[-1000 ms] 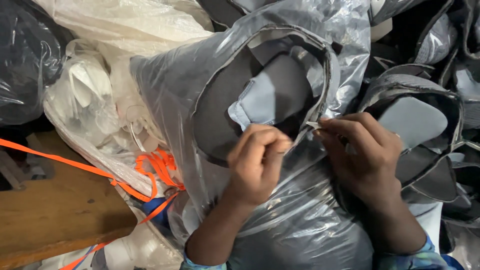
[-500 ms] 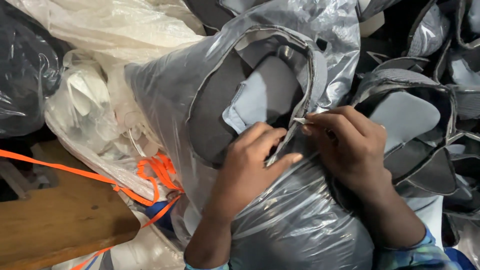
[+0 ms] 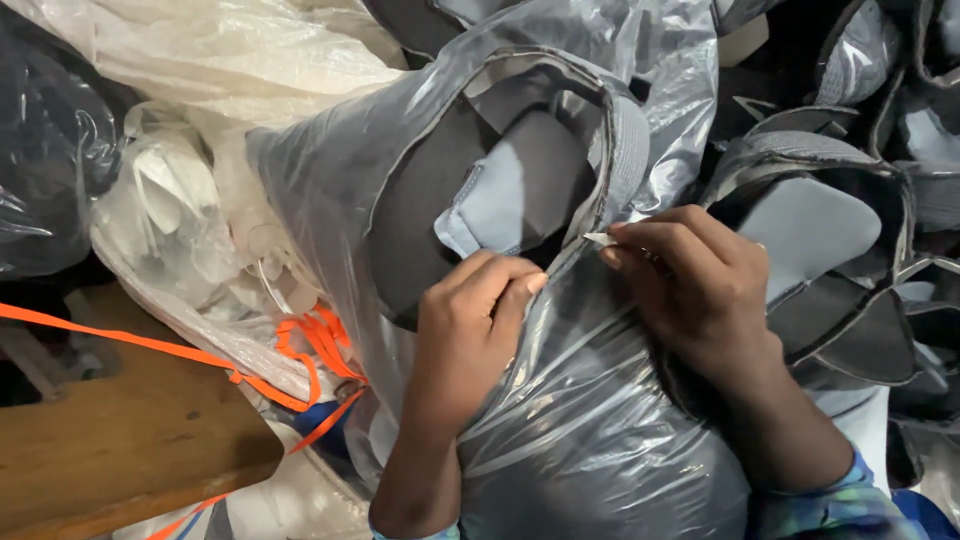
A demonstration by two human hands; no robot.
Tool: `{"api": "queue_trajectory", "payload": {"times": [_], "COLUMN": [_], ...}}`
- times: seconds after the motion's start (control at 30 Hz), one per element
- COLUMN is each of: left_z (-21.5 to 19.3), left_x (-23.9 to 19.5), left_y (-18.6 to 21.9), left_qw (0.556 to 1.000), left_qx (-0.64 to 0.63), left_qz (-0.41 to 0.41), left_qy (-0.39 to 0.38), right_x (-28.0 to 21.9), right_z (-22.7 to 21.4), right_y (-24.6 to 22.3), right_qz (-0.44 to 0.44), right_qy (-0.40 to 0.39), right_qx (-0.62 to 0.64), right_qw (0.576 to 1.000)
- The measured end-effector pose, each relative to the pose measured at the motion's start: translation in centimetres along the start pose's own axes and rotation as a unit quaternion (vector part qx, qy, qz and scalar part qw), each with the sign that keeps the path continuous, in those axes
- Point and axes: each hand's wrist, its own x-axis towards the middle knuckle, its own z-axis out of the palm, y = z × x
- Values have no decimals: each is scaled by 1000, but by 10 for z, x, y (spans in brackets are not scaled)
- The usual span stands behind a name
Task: The person inspects shoe uppers and uses a small tool to trim excess threads or material.
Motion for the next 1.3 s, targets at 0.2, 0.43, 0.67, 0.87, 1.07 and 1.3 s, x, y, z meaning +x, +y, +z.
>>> {"api": "queue_trajectory", "payload": {"times": [0.2, 0.43, 0.67, 0.87, 1.07, 1.3], "left_z": [8, 9, 9, 3, -45, -25], "left_x": [3, 2, 1, -17, -18, 4], "left_y": [-5, -6, -5, -34, -93, -68], "left_qw": [993, 993, 994, 909, 775, 951], "left_qx": [-98, -116, -95, -397, -274, 15], "left_qz": [-70, -29, 42, 21, 104, 16], "left_qy": [9, 7, -22, 128, 560, 310], "right_x": [2, 1, -5, 1, 5, -2], "right_z": [-3, -4, 0, -1, -6, -7], "right_y": [-7, -21, -9, -6, -7, 2], "right_qz": [7, -12, -26, 37, 33, 162], "right_qy": [-9, -66, -59, -42, -76, -101], "right_qx": [16, -38, -58, 7, 30, 122], "right_qw": [1000, 997, 996, 998, 996, 974]}}
